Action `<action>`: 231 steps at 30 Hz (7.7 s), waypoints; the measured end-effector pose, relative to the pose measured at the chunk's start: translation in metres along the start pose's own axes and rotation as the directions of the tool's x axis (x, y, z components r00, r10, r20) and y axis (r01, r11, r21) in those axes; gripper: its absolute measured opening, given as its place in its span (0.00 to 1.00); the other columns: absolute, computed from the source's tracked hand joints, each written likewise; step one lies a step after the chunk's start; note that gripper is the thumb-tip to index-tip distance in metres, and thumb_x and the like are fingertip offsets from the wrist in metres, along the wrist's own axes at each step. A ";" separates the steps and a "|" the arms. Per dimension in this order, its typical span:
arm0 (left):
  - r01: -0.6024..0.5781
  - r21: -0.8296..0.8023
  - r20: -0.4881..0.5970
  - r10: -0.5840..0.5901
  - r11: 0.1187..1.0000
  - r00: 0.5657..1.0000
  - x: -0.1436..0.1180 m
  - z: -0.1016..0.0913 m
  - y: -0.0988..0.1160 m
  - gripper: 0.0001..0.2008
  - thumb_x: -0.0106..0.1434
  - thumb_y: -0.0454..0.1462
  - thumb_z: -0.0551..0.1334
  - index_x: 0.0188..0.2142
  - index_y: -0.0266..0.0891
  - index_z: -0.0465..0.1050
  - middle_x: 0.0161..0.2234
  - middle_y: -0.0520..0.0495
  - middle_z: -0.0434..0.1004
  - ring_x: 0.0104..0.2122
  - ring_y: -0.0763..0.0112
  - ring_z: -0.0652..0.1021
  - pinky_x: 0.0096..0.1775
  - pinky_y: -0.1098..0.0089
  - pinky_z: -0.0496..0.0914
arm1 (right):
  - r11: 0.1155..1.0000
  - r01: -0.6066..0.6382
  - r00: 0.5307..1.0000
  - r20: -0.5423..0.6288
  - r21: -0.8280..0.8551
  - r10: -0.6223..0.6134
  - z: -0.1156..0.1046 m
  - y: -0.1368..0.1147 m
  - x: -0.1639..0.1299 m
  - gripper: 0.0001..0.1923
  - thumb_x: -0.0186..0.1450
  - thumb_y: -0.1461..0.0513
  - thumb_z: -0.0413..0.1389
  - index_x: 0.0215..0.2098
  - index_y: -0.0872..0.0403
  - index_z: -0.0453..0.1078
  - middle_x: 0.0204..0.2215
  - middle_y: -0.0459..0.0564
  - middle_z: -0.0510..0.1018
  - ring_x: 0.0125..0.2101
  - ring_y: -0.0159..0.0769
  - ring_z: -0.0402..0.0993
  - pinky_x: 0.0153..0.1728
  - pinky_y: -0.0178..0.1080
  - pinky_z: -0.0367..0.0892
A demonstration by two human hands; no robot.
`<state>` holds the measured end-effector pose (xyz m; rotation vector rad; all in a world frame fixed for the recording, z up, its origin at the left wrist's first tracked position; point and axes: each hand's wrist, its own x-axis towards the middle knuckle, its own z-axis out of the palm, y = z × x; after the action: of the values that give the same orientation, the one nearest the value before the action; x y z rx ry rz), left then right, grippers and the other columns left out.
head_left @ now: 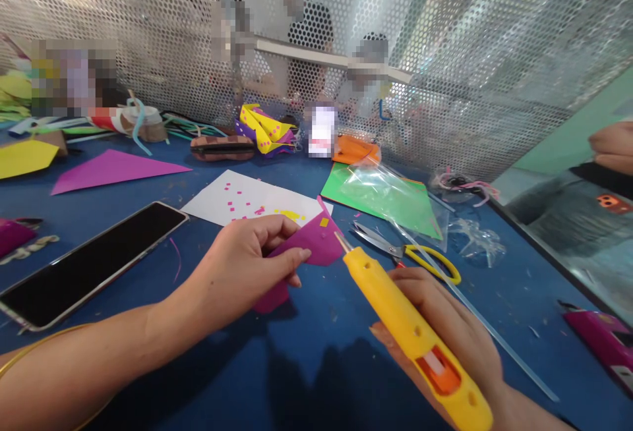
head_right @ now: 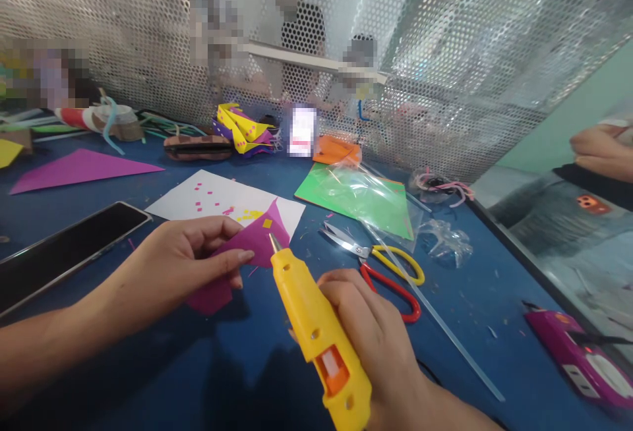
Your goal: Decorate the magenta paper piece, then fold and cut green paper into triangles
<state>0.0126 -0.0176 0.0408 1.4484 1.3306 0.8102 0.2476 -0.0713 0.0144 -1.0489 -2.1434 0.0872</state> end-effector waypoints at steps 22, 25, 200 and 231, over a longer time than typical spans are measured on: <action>-0.030 0.004 -0.037 0.030 1.000 0.999 0.005 -0.007 -0.002 0.10 0.57 0.44 0.67 0.34 0.41 0.76 0.20 0.53 0.79 0.21 0.74 0.77 0.21 0.81 0.65 | 0.971 -0.205 0.972 -0.142 -0.121 0.188 -0.025 0.027 0.008 0.12 0.64 0.52 0.59 0.42 0.48 0.67 0.35 0.47 0.77 0.29 0.36 0.75 0.28 0.37 0.70; -0.045 0.068 -0.072 0.050 0.997 0.996 0.005 -0.012 0.001 0.11 0.57 0.45 0.67 0.34 0.41 0.76 0.20 0.53 0.79 0.21 0.74 0.77 0.22 0.80 0.66 | 0.746 -0.574 0.814 -0.333 -0.338 0.475 -0.048 0.075 0.014 0.15 0.62 0.50 0.59 0.42 0.48 0.69 0.34 0.50 0.78 0.31 0.43 0.75 0.28 0.41 0.68; -0.059 -0.203 -0.081 0.044 0.977 0.996 0.020 -0.018 -0.007 0.09 0.58 0.42 0.66 0.35 0.40 0.78 0.23 0.51 0.79 0.19 0.74 0.74 0.21 0.75 0.66 | 0.992 -0.047 0.991 -0.118 0.117 0.061 0.064 0.008 0.107 0.06 0.64 0.69 0.55 0.31 0.53 0.69 0.46 0.55 0.73 0.49 0.42 0.71 0.50 0.50 0.65; -0.043 -0.096 -0.098 0.033 0.994 0.995 0.020 -0.017 -0.008 0.10 0.58 0.44 0.65 0.29 0.39 0.76 0.16 0.55 0.72 0.16 0.76 0.70 0.18 0.78 0.61 | 1.000 0.018 0.987 -0.162 0.004 -0.017 0.073 0.002 0.102 0.06 0.65 0.69 0.55 0.32 0.53 0.66 0.39 0.53 0.73 0.42 0.41 0.71 0.45 0.45 0.66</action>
<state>-0.0019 0.0050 0.0358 1.3757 1.3194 0.9680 0.1616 0.0199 0.0208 -0.9989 -2.0042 -0.0010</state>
